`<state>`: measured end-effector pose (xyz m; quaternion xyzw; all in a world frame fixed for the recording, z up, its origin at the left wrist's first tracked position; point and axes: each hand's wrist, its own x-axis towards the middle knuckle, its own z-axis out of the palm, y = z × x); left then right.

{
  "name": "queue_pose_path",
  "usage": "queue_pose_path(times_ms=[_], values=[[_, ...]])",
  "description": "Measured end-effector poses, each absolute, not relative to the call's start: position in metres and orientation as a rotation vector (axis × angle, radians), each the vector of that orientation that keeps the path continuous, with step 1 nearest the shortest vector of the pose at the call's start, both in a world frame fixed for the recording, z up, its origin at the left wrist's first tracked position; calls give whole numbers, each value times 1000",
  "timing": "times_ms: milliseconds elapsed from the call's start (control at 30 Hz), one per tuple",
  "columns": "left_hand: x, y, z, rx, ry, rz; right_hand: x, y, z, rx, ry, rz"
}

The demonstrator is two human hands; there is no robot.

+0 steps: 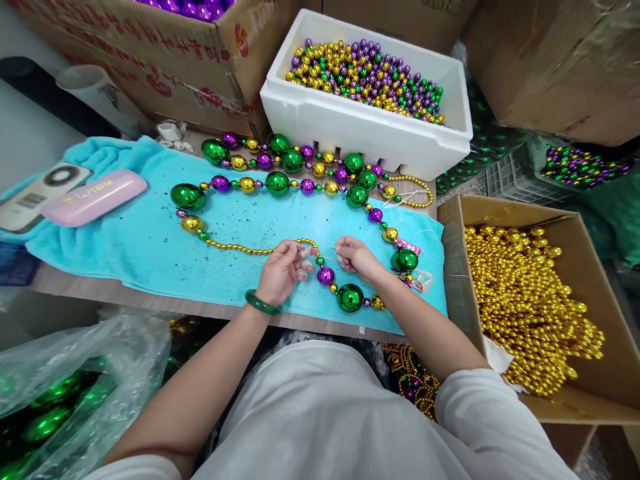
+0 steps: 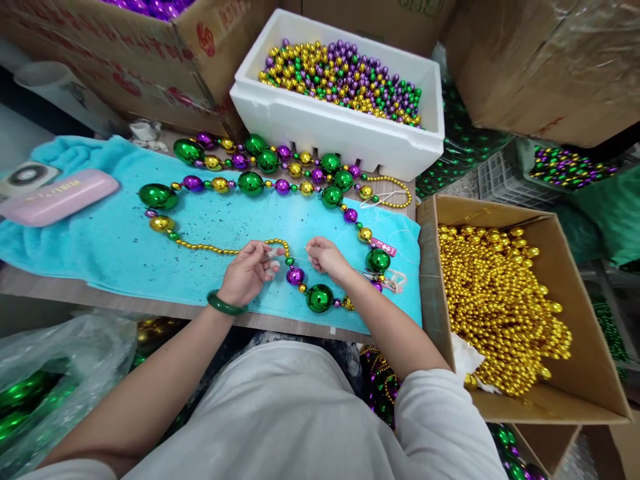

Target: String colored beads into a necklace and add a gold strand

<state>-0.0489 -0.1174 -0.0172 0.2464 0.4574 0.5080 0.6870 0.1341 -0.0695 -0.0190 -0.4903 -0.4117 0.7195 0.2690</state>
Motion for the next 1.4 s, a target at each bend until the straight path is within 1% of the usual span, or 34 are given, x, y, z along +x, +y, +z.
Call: queue_pose_path(times_ms=[100,300,533,867,1000,1133,1200,1267,1400], values=[[-47,-114,-17,499,997,1090,136,-69,-20,-1348,-1107,1928],[-44,-114,-23,583,1093,1097,134,-69,-21,-1361,-1117,1923],[-45,-115,-33,1143,1380,1060,126,-67,-18,-1402,-1258,1815],[-45,-122,-37,1325,1456,1008,139,-66,-25,-1537,-1475,1647],[-53,-119,-19,1295,1329,1048,141,-69,-4,-1458,-1595,1573],[-53,-110,18,1553,1274,1197,127,-81,28,-1149,-1756,1570],[-50,-106,34,1624,1221,1220,119,-86,40,-1088,-1778,1536],[-49,-104,45,1580,1189,1187,117,-87,52,-1079,-1772,1486],[-50,-101,54,1419,1128,1006,124,-82,84,-996,-1777,1437]])
